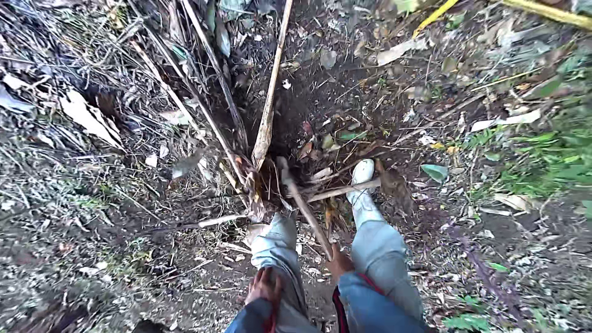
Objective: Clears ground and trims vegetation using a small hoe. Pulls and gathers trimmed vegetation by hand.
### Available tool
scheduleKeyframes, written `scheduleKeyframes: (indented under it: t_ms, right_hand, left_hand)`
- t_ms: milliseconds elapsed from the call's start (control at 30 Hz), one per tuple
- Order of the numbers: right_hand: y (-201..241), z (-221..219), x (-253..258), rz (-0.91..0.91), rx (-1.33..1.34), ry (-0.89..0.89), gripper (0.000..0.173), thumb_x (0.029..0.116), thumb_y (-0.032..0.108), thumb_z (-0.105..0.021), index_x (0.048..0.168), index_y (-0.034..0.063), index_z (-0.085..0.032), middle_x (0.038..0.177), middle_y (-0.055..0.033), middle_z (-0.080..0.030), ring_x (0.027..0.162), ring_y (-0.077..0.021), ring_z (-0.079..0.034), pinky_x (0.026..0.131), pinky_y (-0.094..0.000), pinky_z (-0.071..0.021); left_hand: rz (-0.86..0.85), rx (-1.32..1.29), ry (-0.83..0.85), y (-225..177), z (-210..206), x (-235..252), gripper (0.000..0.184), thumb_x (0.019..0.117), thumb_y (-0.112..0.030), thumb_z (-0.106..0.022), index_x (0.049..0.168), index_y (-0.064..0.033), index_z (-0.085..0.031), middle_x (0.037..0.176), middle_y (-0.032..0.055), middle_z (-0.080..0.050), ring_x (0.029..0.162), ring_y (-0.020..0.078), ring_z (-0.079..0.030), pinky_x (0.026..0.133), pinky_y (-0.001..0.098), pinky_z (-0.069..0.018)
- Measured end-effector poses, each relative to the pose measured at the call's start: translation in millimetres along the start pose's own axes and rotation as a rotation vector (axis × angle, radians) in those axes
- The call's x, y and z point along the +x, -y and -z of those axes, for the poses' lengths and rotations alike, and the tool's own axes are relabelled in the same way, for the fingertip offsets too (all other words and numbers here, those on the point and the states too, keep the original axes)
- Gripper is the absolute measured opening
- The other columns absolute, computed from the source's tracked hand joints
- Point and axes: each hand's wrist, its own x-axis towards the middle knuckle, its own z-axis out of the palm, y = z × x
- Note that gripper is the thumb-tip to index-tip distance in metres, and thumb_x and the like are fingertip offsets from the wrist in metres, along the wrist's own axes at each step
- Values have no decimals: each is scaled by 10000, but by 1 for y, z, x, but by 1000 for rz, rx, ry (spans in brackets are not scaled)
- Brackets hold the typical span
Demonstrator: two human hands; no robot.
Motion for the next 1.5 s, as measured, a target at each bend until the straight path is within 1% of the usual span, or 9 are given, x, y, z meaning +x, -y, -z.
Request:
scheduleKeyframes:
  t_ms: [200, 400, 533, 633, 733, 967, 1200, 1367, 1500]
  right_hand:
    - [67, 170, -1, 84, 558, -698, 761, 942, 212, -710, 1573, 30, -325, 1271, -307, -635, 1095, -440, -673, 936, -625, -543]
    - [293, 332, -15, 484, 1253, -794, 708, 1017, 275, -588, 1578, 56, -215, 1210, -191, -599, 870, -233, -684, 732, -405, -618]
    - [385, 186, -4, 493, 837, -439, 704, 982, 167, -603, 1571, 76, -228, 1103, -238, -608, 763, -299, -638, 665, -474, -583]
    - [318, 15, 3, 373, 102, -178, 899, 888, 159, -737, 1622, 128, -218, 1264, -271, -648, 997, -414, -709, 835, -604, -593]
    - [230, -52, -41, 246, -182, -9, 826, 894, 223, -718, 1599, 134, -297, 1274, -241, -666, 1138, -408, -679, 958, -618, -547]
    - [173, 52, -69, 254, 61, -477, 729, 893, 173, -734, 1524, 55, -388, 1116, -263, -686, 956, -414, -703, 847, -624, -573]
    - [401, 184, -133, 790, 474, -931, 999, 854, 111, -699, 1629, 101, -68, 1245, -246, -622, 835, -329, -708, 704, -533, -621]
    - [582, 157, -185, 1188, 461, -706, 1073, 873, 40, -713, 1649, 178, 15, 1140, -176, -643, 650, -232, -674, 541, -402, -618]
    - [613, 122, -161, 927, -252, -926, 952, 905, 151, -674, 1670, 210, -112, 1242, -151, -711, 1089, -332, -712, 913, -558, -570]
  left_hand:
    - [-30, -89, -29, 22, 4, 6, 644, 957, -634, -479, 1487, -275, -555, 1584, 59, -482, 1438, 326, -476, 1127, 577, -438]
    - [-36, -169, -7, 49, -5, 15, 647, 953, -641, -470, 1485, -282, -556, 1591, 40, -474, 1461, 320, -445, 1137, 568, -430]
    - [-18, -200, 27, 55, -11, 16, 645, 949, -647, -464, 1495, -312, -538, 1607, 9, -455, 1467, 318, -435, 1101, 586, -456]
    - [-19, -217, 31, 49, -3, 15, 645, 955, -641, -459, 1502, -306, -530, 1607, 12, -454, 1458, 329, -443, 1093, 591, -458]
    - [-13, -225, 71, 53, 1, 6, 652, 959, -645, -454, 1516, -310, -512, 1621, 10, -433, 1470, 326, -429, 1088, 599, -459]
    - [-47, -286, 89, 67, 11, 16, 663, 953, -651, -453, 1520, -311, -507, 1623, 14, -430, 1461, 332, -440, 1086, 605, -463]
    - [-59, -384, 100, 83, 1, 21, 654, 953, -646, -436, 1517, -323, -509, 1618, 12, -438, 1448, 339, -454, 1064, 610, -477]
    - [-41, -422, 90, 84, -17, 20, 649, 946, -642, -442, 1509, -329, -519, 1608, -2, -451, 1454, 328, -448, 1046, 621, -485]
    - [-32, -423, 96, 78, -21, 19, 665, 946, -660, -444, 1521, -331, -501, 1626, -6, -426, 1452, 328, -449, 1045, 619, -485]
